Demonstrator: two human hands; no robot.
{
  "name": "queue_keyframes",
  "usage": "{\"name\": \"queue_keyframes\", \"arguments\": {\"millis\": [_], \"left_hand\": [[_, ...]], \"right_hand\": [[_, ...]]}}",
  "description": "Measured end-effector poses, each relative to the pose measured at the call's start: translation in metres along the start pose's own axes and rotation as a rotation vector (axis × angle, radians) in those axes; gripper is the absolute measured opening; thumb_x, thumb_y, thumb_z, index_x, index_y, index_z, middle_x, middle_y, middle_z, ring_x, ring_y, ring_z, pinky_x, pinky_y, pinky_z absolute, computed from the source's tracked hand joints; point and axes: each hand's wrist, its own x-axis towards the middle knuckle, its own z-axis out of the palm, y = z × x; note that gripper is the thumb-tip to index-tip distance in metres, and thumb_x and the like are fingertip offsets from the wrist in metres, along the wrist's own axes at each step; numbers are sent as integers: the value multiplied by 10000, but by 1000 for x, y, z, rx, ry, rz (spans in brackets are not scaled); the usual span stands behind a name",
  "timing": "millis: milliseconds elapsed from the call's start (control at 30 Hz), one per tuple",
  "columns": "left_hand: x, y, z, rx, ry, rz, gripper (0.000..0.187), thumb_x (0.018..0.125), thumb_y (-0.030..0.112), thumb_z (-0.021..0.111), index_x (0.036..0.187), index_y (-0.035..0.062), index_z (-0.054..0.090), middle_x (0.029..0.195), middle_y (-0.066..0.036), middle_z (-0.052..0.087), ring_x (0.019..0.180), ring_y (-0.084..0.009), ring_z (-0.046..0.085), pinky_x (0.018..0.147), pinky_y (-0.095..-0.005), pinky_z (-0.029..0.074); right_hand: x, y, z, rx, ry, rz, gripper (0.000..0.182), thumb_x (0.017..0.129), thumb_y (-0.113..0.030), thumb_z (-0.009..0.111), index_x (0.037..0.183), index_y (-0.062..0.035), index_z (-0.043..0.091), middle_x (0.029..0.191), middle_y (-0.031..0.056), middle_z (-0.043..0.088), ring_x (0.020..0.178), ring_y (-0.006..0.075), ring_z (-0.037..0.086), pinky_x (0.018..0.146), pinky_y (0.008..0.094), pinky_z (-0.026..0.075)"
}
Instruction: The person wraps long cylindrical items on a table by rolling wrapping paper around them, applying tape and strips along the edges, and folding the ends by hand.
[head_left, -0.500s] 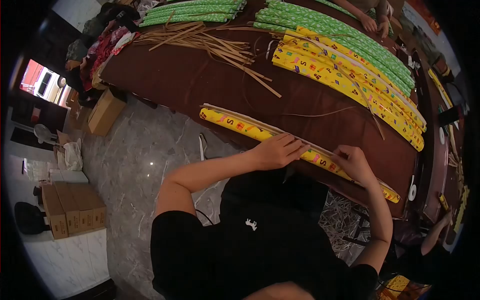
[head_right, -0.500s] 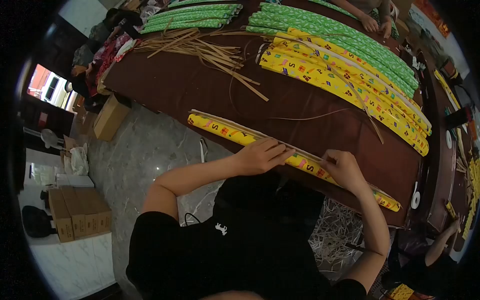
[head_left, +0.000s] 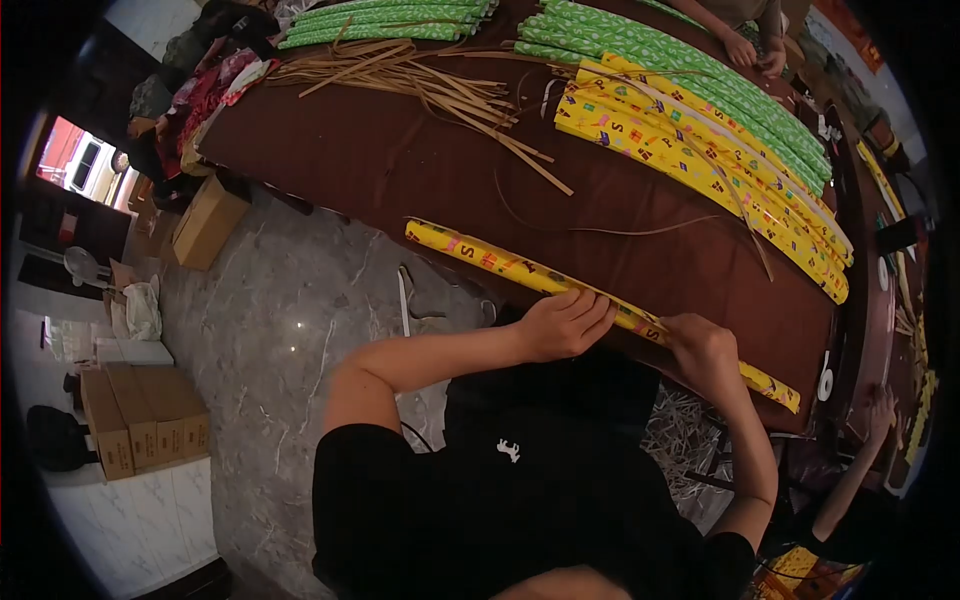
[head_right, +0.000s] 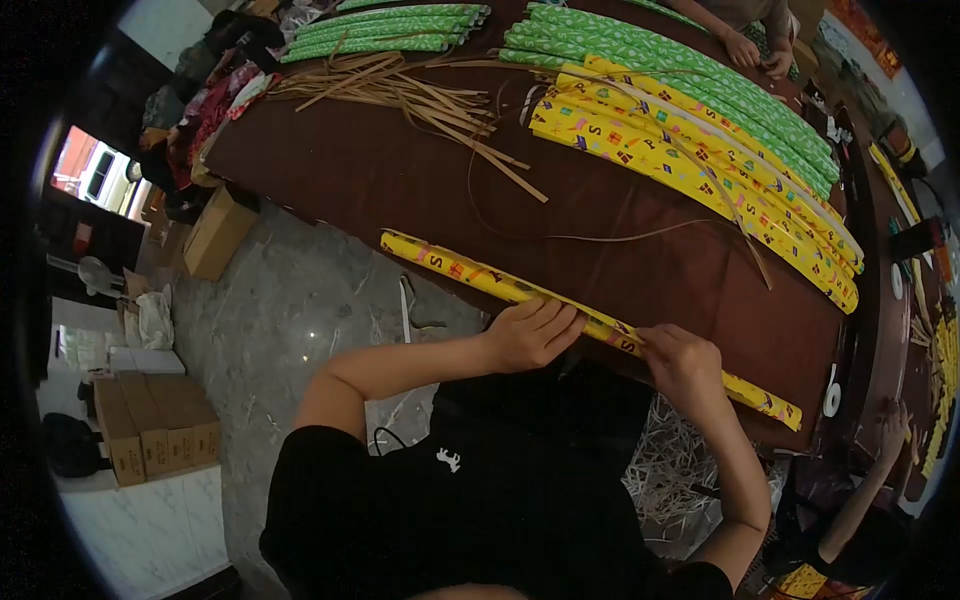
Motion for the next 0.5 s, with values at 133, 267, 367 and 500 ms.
{"name": "queue_keyframes", "arguments": {"millis": [133,267,367,500], "left_hand": [[-5,10,3,112,33,-27,216,823,157,584,993,51,663,1077,-46,620,1036,-194,568,936,-317,433],[-9,7,6,81,-6,23,161,854,185,585,971,87,637,1146,-18,605,1117,-175,538,983,-320,409],[6,-6,1,3,35,154,364,899,224,585,1250,131,613,1253,-21,587,1206,-173,521,1031,-345,398],[34,-15,-11,-64,-131,195,451,934,223,550,1373,124,527,1371,-68,555,1303,-213,495,1114,-383,367]], "right_hand": [[-3,-2,4,-10,30,0,226,829,-28,662,1051,-51,702,968,119,697,812,331,682,677,404,551],[-12,-5,13,-71,100,-16,239,825,-5,654,1057,-40,703,994,128,696,842,327,685,716,409,555],[-22,-8,29,-245,207,-67,252,823,8,649,1066,-32,702,1039,150,695,911,318,693,779,416,561],[-33,-10,50,-425,293,-102,286,835,2,639,1115,-27,692,1098,165,691,1004,312,689,866,429,556]]}}
